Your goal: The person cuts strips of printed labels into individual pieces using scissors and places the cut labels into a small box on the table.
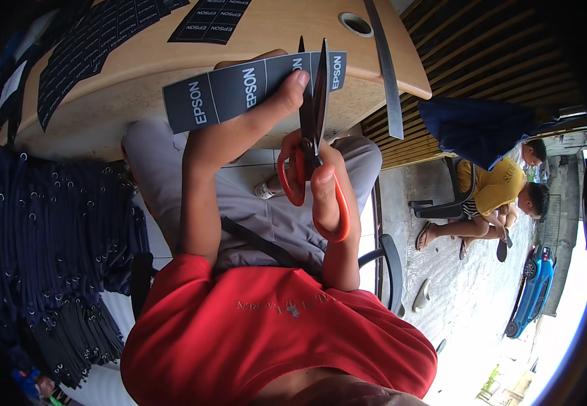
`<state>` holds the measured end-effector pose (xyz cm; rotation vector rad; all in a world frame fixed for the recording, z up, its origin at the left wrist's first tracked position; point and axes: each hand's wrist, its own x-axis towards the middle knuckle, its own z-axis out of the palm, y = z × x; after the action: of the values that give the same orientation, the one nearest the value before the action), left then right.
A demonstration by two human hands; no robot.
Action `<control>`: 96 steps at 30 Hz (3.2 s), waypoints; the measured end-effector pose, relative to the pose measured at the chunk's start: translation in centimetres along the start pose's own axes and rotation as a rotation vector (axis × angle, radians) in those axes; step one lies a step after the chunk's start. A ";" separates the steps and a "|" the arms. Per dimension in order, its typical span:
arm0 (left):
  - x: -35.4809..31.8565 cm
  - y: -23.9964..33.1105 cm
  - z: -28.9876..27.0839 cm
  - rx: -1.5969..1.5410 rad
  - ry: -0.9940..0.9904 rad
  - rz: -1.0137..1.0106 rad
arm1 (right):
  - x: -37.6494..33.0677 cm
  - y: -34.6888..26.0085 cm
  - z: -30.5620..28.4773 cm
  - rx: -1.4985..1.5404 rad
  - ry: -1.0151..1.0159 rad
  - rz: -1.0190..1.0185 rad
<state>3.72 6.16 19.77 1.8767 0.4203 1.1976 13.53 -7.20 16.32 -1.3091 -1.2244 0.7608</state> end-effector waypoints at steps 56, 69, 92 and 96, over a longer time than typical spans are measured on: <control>-0.1 -0.4 0.2 -0.017 -0.014 0.026 | -0.3 -0.9 0.3 -0.017 0.092 0.078; -0.2 -0.4 0.0 -0.045 -0.011 -0.026 | 0.0 -1.1 0.6 -0.031 0.114 0.095; -0.5 -0.6 -0.2 0.024 0.015 -0.043 | -0.1 -0.9 0.8 -0.056 0.135 0.118; -0.7 -0.6 0.0 0.009 0.065 -0.011 | 0.0 -0.9 0.8 -0.067 0.142 0.118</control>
<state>3.45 6.08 18.85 1.8445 0.4723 1.2539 12.54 -7.13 17.06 -1.4757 -1.0744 0.7023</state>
